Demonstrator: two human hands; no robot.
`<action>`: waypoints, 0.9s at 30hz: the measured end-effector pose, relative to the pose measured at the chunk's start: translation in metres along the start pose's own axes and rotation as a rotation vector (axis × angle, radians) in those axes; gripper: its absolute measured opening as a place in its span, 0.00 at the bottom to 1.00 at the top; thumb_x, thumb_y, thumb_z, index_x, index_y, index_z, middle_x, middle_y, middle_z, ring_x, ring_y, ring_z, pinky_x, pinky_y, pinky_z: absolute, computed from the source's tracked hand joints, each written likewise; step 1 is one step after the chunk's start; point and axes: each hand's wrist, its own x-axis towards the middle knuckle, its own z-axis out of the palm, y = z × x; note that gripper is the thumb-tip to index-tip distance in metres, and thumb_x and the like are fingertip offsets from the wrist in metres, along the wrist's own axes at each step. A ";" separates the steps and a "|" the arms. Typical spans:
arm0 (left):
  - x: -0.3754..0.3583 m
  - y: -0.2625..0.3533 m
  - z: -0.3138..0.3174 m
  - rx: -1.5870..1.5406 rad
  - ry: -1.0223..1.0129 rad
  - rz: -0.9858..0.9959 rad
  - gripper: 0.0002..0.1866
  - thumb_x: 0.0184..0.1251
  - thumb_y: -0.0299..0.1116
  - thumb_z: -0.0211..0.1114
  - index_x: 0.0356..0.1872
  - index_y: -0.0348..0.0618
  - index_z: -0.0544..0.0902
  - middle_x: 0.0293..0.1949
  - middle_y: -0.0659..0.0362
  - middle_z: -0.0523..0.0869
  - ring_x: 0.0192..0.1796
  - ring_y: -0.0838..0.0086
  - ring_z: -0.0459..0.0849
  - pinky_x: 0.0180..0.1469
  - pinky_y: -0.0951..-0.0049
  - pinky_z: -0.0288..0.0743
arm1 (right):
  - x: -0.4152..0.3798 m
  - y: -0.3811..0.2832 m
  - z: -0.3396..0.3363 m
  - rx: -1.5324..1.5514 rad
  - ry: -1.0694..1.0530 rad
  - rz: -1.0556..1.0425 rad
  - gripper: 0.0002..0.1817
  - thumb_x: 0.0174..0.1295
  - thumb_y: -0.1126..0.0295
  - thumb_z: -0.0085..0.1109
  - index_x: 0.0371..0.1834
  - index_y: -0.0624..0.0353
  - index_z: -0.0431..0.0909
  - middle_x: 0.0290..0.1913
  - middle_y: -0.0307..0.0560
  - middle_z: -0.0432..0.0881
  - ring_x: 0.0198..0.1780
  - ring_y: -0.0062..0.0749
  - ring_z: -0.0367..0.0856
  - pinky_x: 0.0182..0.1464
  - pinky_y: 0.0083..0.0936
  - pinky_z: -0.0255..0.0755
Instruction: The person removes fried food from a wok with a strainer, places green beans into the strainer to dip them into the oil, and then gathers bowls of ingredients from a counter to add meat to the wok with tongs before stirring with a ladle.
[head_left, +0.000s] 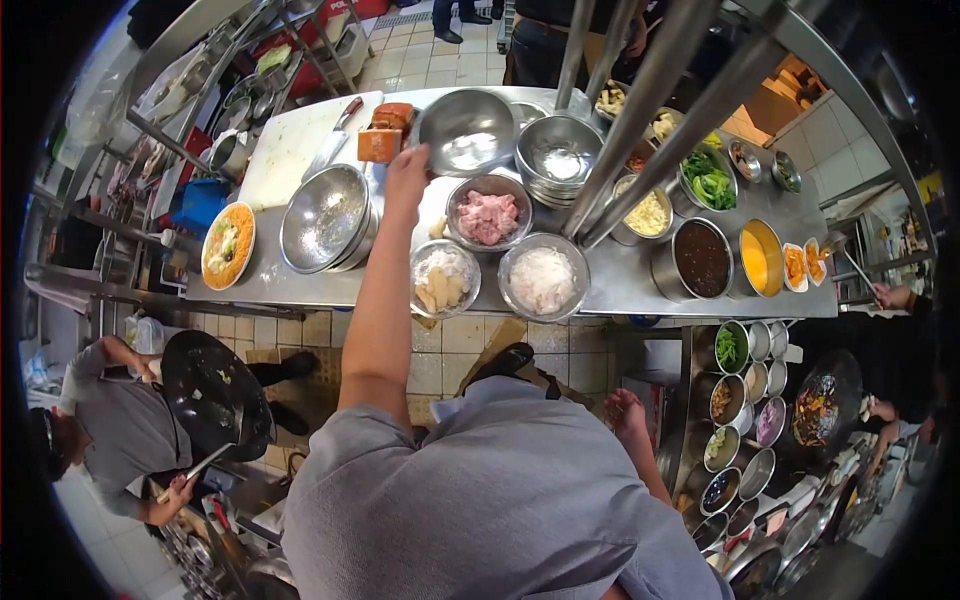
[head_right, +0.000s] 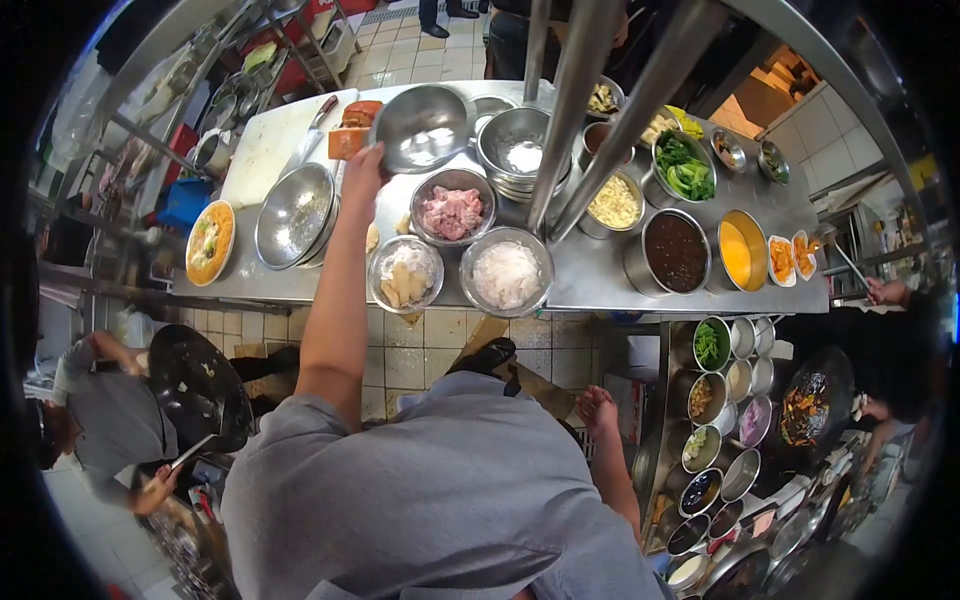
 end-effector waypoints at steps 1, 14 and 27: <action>-0.009 0.026 0.014 -0.125 -0.075 -0.092 0.17 0.61 0.45 0.55 0.31 0.38 0.75 0.32 0.60 0.78 0.28 0.78 0.76 0.32 0.78 0.67 | -0.003 -0.008 0.014 -0.033 -0.003 -0.008 0.08 0.61 0.59 0.50 0.38 0.48 0.69 0.32 0.35 0.75 0.38 0.32 0.75 0.41 0.32 0.68; -0.018 -0.084 -0.082 1.503 -0.241 -0.143 0.13 0.59 0.29 0.45 0.43 0.38 0.72 0.42 0.41 0.77 0.46 0.53 0.78 0.47 0.58 0.72 | -0.101 -0.115 0.342 -1.423 -0.732 -1.331 0.08 0.54 0.69 0.53 0.35 0.59 0.74 0.36 0.49 0.74 0.41 0.45 0.72 0.43 0.34 0.67; -0.083 -0.028 -0.077 1.030 -0.201 -0.002 0.15 0.54 0.38 0.62 0.41 0.44 0.74 0.29 0.49 0.81 0.37 0.56 0.80 0.37 0.62 0.72 | -0.045 -0.120 0.504 -1.974 -0.663 -1.667 0.08 0.51 0.69 0.52 0.35 0.55 0.73 0.34 0.45 0.76 0.42 0.40 0.75 0.43 0.34 0.69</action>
